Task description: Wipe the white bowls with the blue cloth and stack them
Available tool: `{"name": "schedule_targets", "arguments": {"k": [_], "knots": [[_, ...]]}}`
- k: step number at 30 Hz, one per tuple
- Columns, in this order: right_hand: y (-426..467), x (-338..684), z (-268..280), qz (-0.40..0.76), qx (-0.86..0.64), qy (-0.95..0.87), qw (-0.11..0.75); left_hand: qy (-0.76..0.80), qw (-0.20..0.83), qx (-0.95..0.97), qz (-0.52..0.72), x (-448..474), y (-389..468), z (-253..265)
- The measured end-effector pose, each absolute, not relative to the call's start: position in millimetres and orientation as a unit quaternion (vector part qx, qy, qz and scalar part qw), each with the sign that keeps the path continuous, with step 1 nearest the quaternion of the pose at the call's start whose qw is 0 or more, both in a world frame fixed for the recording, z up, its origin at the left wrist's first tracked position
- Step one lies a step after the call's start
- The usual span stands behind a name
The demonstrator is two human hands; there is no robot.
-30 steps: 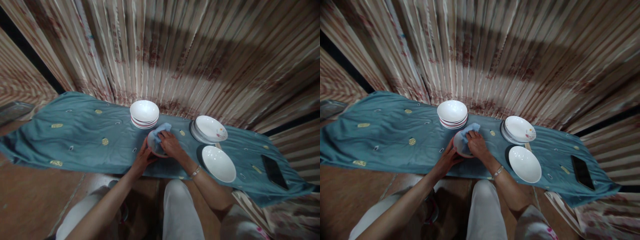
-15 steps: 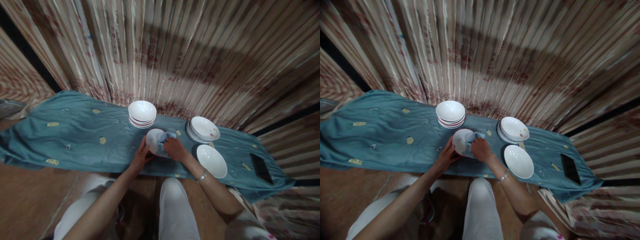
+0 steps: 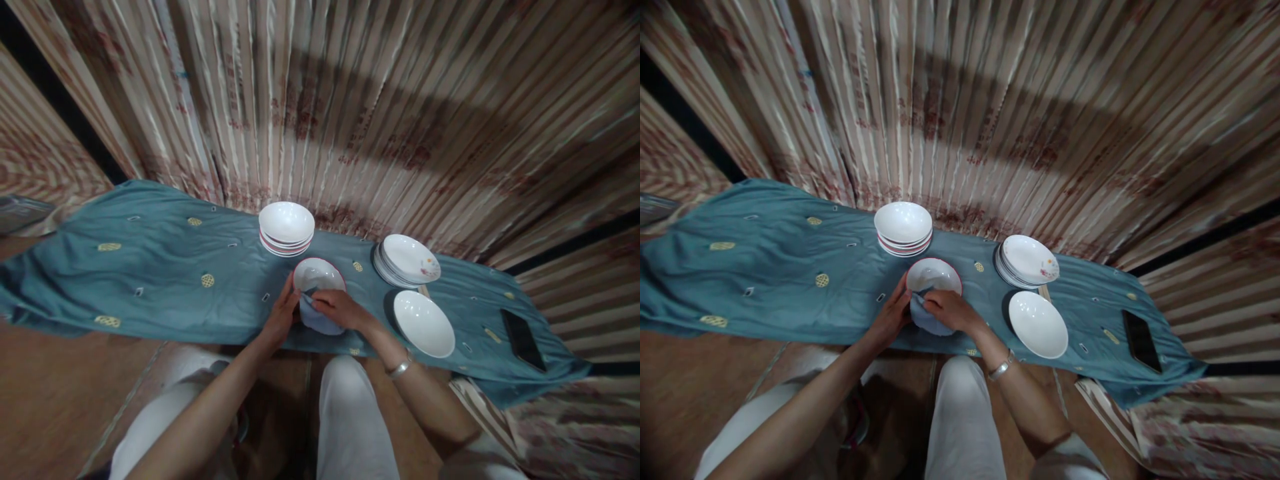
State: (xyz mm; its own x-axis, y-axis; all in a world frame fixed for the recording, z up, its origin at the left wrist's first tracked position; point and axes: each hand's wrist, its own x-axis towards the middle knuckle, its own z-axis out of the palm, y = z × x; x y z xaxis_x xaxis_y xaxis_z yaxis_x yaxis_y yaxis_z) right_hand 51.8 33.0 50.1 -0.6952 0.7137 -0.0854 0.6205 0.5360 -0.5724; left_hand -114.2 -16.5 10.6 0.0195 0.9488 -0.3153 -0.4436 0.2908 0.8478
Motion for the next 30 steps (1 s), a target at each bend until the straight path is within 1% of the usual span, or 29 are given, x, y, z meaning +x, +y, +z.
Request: {"name": "schedule_targets", "arguments": {"k": [4, 7, 12, 16, 21, 30], "knots": [[38.8, 37.5, 41.6, 0.326, -0.388, -0.849, 0.147, 0.474, 0.647, 0.272, 0.532, -113.7, -15.0, 7.5], [45.9, 27.6, 37.7, 0.329, -0.397, -0.838, 0.179, 0.474, 0.643, 0.274, 0.536, -113.3, -14.3, 7.2], [57.0, 13.5, 38.4, 0.305, -0.426, -0.824, 0.218, 0.47, 0.646, 0.274, 0.536, -113.0, -14.7, 10.0], [65.3, 5.4, 40.0, 0.267, -0.456, -0.817, 0.228, 0.465, 0.661, 0.258, 0.529, -113.3, -15.0, 9.4], [74.6, 3.5, 41.6, 0.201, -0.505, -0.815, 0.2, 0.458, 0.665, 0.268, 0.525, -115.0, -16.6, 9.3], [85.1, 18.4, 41.6, 0.068, -0.535, -0.84, 0.067, 0.461, 0.667, 0.273, 0.519, -114.9, -17.4, 9.6]]}}
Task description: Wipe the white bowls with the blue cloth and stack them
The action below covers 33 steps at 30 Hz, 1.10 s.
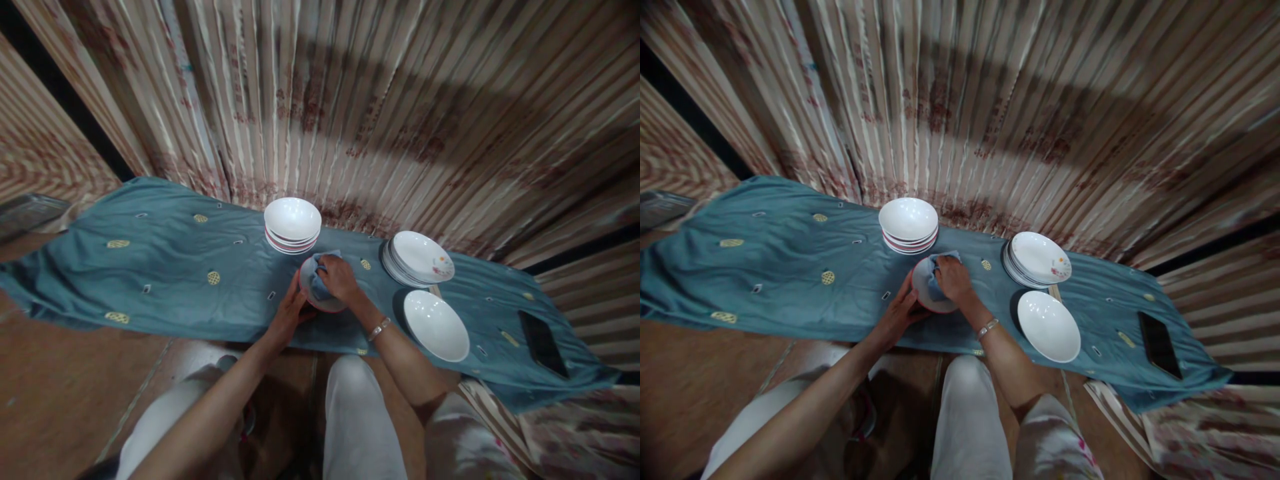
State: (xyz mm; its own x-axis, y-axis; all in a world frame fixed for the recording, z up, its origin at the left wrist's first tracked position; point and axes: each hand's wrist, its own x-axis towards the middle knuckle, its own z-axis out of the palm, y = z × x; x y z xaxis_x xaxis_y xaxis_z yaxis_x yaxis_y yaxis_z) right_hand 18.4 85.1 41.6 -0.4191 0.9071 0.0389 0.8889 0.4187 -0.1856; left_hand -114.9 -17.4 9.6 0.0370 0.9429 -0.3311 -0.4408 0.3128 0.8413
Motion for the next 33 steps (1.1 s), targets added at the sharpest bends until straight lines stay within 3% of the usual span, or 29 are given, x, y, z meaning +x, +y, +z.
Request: {"name": "schedule_targets", "arguments": {"k": [9, 16, 23, 33], "knots": [[69.1, 39.9, 53.2, -0.002, -0.531, -0.845, -0.062, 0.446, 0.668, 0.29, 0.52, -116.2, -18.1, 9.6], [51.9, 51.8, 62.0, 0.045, -0.506, -0.855, -0.105, 0.45, 0.66, 0.284, 0.531, -114.2, -18.7, 12.8], [42.5, 57.2, 61.8, 0.132, -0.467, -0.872, -0.068, 0.454, 0.661, 0.284, 0.526, -113.3, -18.1, 12.7], [52.5, 41.2, 29.7, 0.353, -0.421, -0.824, 0.139, 0.464, 0.658, 0.287, 0.519, -113.1, -15.4, 6.1]]}}
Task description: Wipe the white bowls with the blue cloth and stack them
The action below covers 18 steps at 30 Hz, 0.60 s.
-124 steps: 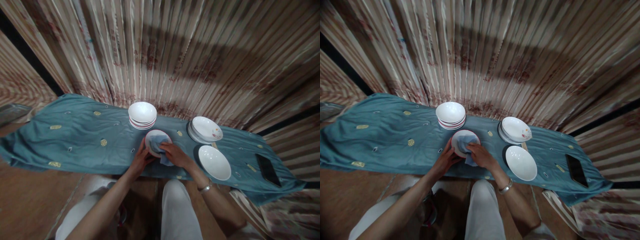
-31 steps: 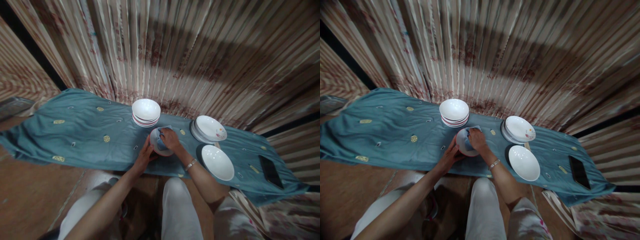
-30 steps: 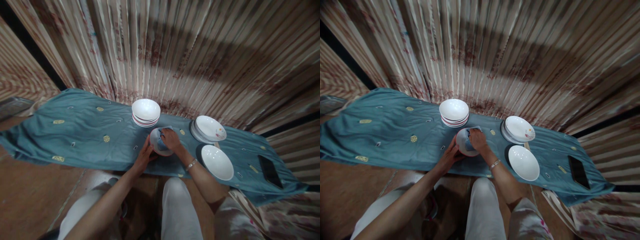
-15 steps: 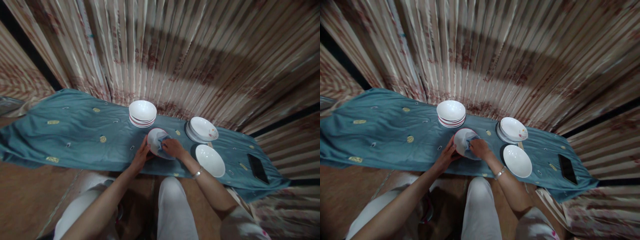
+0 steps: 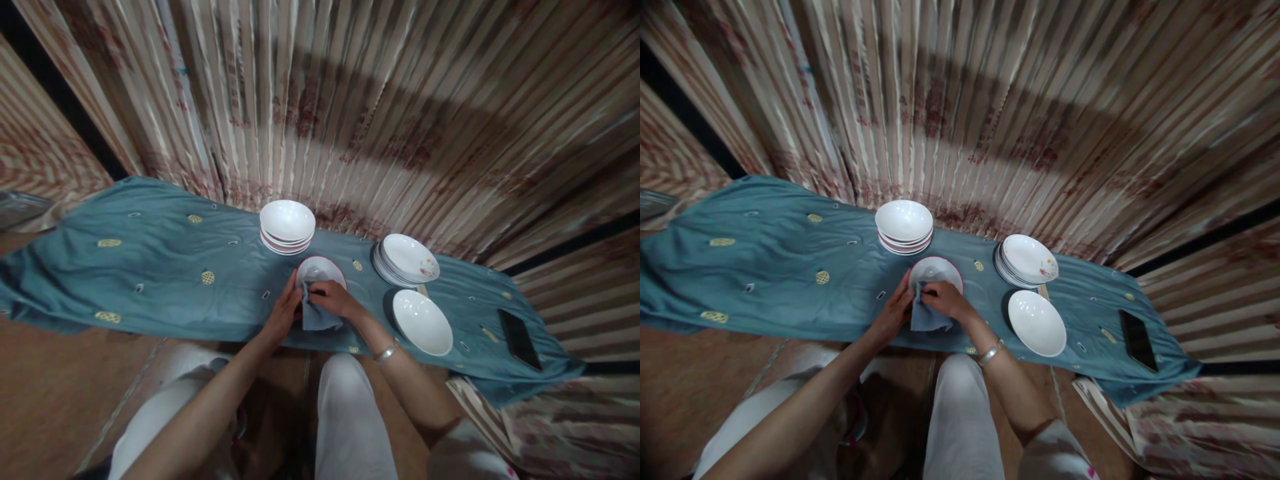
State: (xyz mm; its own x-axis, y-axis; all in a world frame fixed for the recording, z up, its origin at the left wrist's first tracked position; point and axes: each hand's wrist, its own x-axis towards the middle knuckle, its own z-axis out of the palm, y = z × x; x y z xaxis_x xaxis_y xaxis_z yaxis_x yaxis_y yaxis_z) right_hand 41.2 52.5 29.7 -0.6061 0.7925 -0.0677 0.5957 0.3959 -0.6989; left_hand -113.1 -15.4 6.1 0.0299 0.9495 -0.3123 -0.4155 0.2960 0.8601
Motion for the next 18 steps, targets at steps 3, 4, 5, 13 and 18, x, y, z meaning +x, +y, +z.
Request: {"name": "schedule_targets", "arguments": {"k": [3, 4, 5, 13, 18], "knots": [[59.2, 33.1, 20.3, 0.376, -0.42, -0.803, 0.195, 0.459, 0.653, 0.288, 0.529, -112.5, -15.5, 7.2], [61.7, 30.7, 18.1, 0.379, -0.417, -0.799, 0.21, 0.457, 0.651, 0.289, 0.533, -112.3, -15.5, 7.7], [64.3, 28.5, 16.2, 0.381, -0.415, -0.795, 0.226, 0.455, 0.65, 0.29, 0.535, -112.2, -15.5, 8.0], [79.7, 23.3, 17.5, 0.294, -0.491, -0.784, 0.24, 0.449, 0.659, 0.306, 0.52, -114.4, -16.4, 6.3], [81.2, 31.3, 28.8, 0.193, -0.52, -0.816, 0.165, 0.455, 0.66, 0.308, 0.512, -114.6, -15.7, 5.8]]}}
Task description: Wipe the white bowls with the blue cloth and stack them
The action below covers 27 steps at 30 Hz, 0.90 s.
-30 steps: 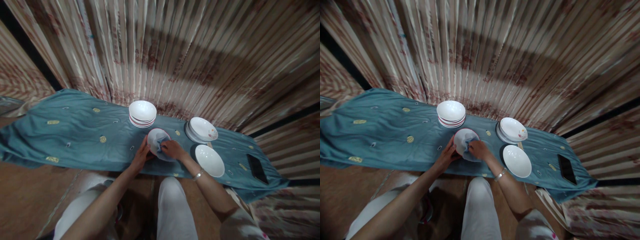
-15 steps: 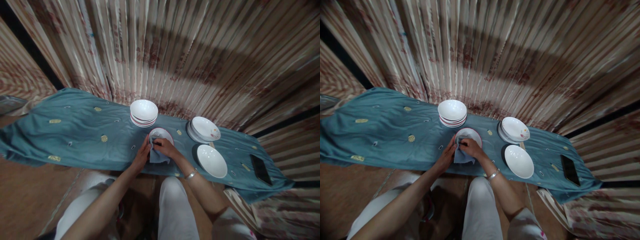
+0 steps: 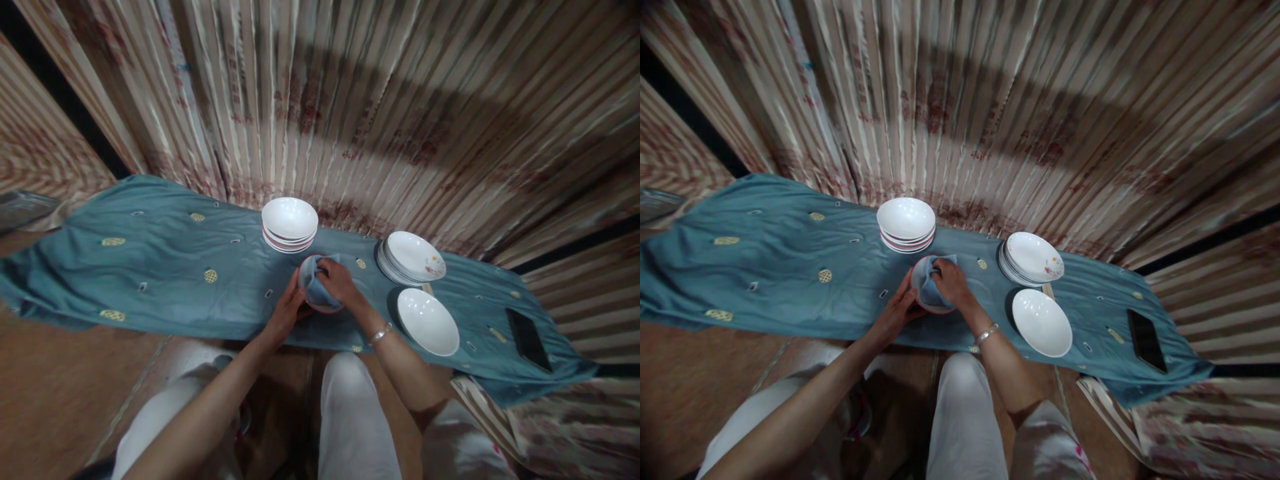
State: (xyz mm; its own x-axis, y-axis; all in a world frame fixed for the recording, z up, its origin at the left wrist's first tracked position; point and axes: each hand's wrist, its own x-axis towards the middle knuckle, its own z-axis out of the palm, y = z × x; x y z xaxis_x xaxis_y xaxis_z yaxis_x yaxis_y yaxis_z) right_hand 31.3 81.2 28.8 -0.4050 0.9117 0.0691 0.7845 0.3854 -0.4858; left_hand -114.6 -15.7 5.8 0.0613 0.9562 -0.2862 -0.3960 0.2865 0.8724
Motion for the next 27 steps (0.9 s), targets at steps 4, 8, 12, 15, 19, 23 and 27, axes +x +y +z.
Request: {"name": "schedule_targets", "arguments": {"k": [4, 8, 12, 15, 19, 23, 27], "knots": [[76.1, 39.5, 37.9, 0.1, -0.524, -0.842, 0.085, 0.453, 0.658, 0.308, 0.516, -115.0, -15.3, 3.8], [67.1, 46.5, 46.3, 0.043, -0.521, -0.852, -0.007, 0.45, 0.657, 0.309, 0.521, -115.3, -16.4, 4.3], [58.2, 53.4, 54.4, 0.03, -0.5, -0.862, -0.072, 0.45, 0.654, 0.3, 0.529, -114.7, -17.2, 6.5], [52.9, 59.4, 60.3, 0.057, -0.493, -0.862, -0.1, 0.447, 0.655, 0.3, 0.53, -114.2, -16.9, 7.5], [48.5, 65.8, 62.6, 0.133, -0.453, -0.877, -0.094, 0.444, 0.657, 0.296, 0.533, -113.6, -16.4, 8.3], [46.4, 65.1, 55.8, 0.231, -0.415, -0.879, -0.038, 0.45, 0.658, 0.288, 0.53, -113.4, -15.6, 7.6], [46.2, 57.0, 45.3, 0.315, -0.389, -0.865, 0.044, 0.457, 0.659, 0.283, 0.526, -113.7, -15.2, 6.1]]}}
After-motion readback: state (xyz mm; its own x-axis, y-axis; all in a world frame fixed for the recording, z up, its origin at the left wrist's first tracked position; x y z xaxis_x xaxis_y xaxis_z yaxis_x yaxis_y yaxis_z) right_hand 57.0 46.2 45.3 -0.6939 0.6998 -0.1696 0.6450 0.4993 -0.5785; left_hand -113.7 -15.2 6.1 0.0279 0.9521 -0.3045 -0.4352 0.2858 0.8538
